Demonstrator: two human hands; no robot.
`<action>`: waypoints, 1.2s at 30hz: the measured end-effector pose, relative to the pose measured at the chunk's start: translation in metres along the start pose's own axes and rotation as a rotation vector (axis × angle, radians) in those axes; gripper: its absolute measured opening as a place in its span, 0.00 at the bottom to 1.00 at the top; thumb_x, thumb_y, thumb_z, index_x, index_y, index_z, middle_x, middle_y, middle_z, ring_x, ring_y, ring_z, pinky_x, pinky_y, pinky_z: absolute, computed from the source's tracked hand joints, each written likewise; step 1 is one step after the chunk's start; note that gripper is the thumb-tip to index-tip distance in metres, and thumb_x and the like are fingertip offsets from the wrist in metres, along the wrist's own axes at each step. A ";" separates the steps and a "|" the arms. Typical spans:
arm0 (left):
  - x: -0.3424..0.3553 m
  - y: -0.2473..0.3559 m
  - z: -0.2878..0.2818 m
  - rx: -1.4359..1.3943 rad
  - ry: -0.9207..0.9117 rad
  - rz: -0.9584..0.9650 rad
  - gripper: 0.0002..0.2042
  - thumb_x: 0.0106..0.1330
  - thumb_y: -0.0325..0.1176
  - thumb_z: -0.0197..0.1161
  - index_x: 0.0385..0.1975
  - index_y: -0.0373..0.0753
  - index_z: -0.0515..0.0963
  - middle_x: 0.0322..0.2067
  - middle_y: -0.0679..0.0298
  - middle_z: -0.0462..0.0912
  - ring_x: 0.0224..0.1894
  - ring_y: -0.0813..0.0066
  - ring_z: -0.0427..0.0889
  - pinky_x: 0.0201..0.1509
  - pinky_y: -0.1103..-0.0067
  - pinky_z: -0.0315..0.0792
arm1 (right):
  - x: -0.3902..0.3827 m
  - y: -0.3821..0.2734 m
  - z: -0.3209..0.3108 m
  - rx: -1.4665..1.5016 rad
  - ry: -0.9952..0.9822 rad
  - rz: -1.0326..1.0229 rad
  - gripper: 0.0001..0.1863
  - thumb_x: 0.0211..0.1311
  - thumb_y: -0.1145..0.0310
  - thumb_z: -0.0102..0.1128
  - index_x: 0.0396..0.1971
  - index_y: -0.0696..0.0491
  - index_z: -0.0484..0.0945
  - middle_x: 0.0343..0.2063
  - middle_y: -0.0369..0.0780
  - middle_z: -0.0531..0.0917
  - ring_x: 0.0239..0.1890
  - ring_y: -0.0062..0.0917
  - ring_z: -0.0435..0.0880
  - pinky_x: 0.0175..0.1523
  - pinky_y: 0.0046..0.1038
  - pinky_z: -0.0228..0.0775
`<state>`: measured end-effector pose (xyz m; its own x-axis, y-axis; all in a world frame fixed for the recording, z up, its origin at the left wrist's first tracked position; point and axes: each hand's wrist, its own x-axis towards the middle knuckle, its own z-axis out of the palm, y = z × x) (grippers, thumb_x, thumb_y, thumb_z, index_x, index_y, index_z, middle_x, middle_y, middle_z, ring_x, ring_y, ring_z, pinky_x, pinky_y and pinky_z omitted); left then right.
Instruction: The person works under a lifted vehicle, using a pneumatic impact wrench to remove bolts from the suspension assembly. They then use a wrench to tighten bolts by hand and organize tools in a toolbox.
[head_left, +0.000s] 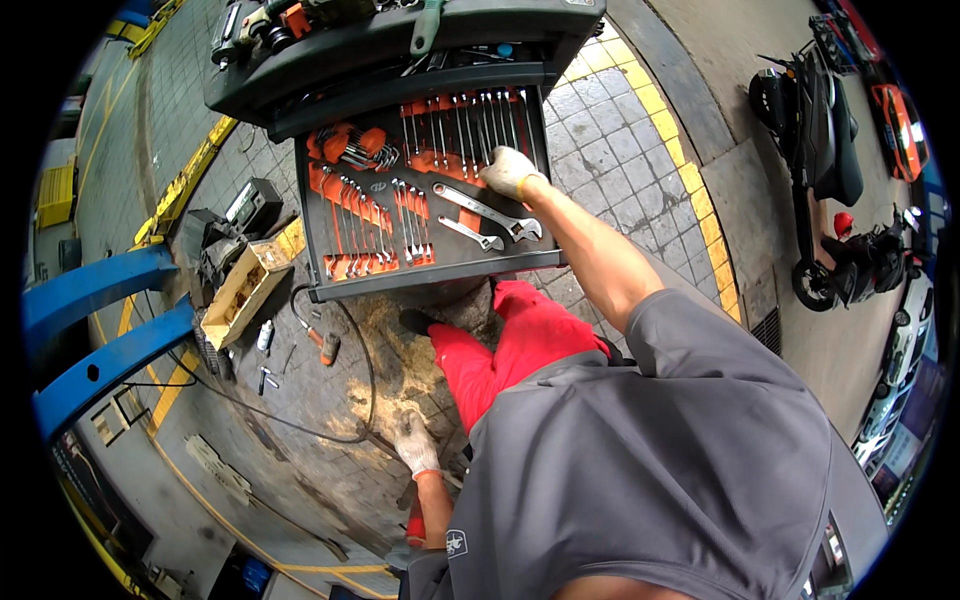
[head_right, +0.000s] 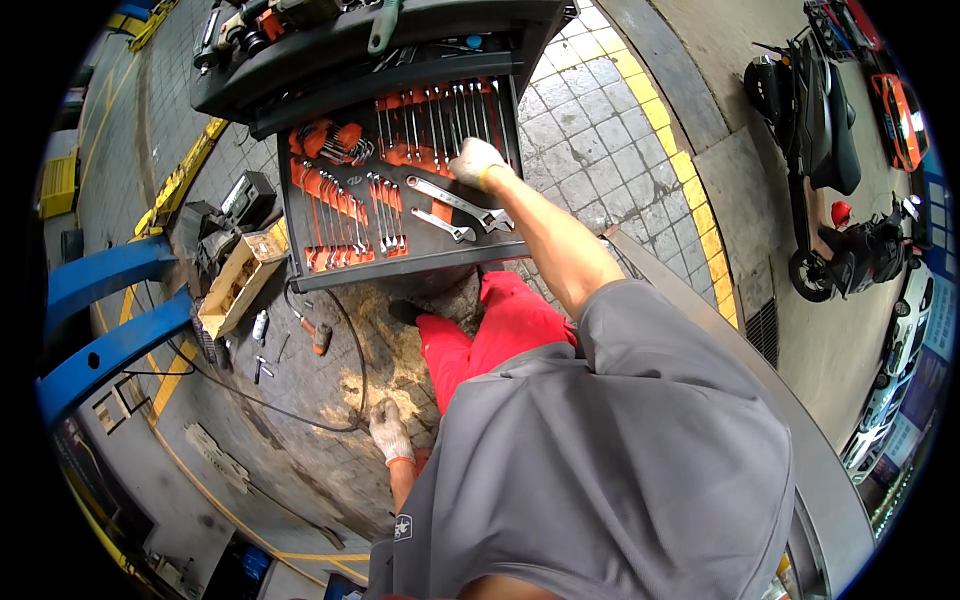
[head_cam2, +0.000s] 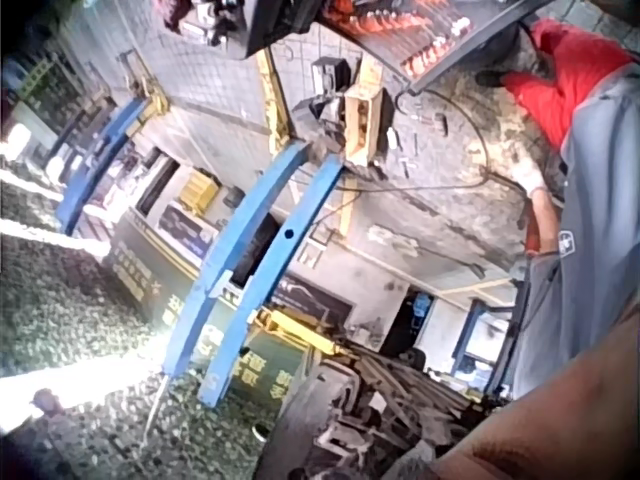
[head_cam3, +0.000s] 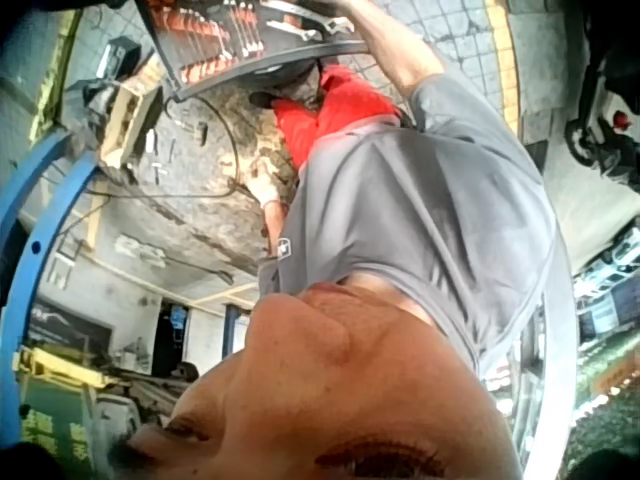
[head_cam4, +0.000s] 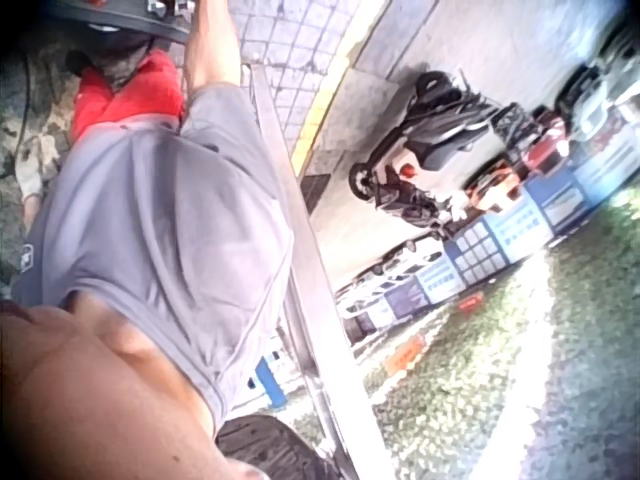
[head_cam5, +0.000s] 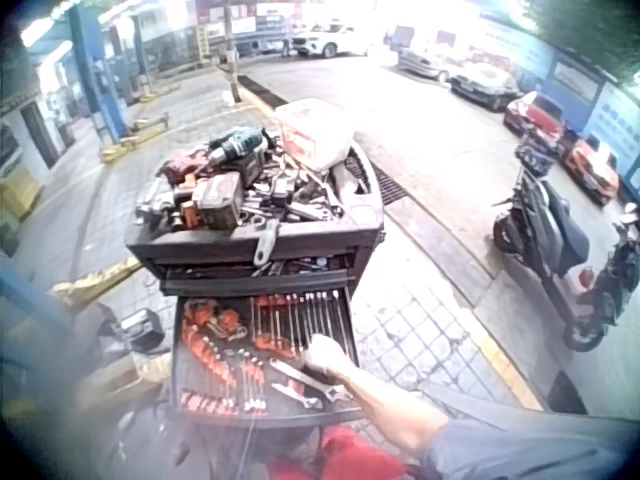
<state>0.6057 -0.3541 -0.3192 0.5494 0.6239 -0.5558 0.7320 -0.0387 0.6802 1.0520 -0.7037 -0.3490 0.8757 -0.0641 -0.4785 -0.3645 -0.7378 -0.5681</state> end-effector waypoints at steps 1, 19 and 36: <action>-0.010 0.013 0.003 -0.012 0.005 -0.001 0.05 0.70 0.31 0.61 0.33 0.39 0.76 0.28 0.72 0.72 0.30 0.81 0.68 0.34 0.80 0.65 | -0.006 -0.001 -0.009 0.234 -0.116 0.083 0.17 0.55 0.66 0.62 0.41 0.63 0.83 0.30 0.50 0.88 0.33 0.39 0.89 0.40 0.37 0.80; -0.018 0.041 0.007 0.068 -0.058 -0.043 0.11 0.71 0.34 0.61 0.43 0.32 0.79 0.36 0.67 0.77 0.38 0.77 0.73 0.44 0.77 0.69 | -0.018 0.017 -0.023 0.961 -0.291 0.189 0.08 0.62 0.77 0.60 0.40 0.63 0.78 0.28 0.43 0.86 0.22 0.28 0.86 0.27 0.26 0.77; -0.015 0.035 -0.005 -0.030 -0.090 -0.315 0.10 0.69 0.36 0.65 0.45 0.39 0.81 0.32 0.71 0.80 0.28 0.82 0.75 0.30 0.82 0.68 | -0.012 0.010 -0.035 1.198 -0.471 0.216 0.11 0.74 0.68 0.56 0.48 0.58 0.80 0.21 0.29 0.72 0.21 0.14 0.72 0.24 0.18 0.64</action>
<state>0.6213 -0.3609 -0.2847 0.3323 0.5297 -0.7804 0.8601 0.1694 0.4813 1.0495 -0.7336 -0.3255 0.6591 0.3154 -0.6827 -0.7509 0.3269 -0.5738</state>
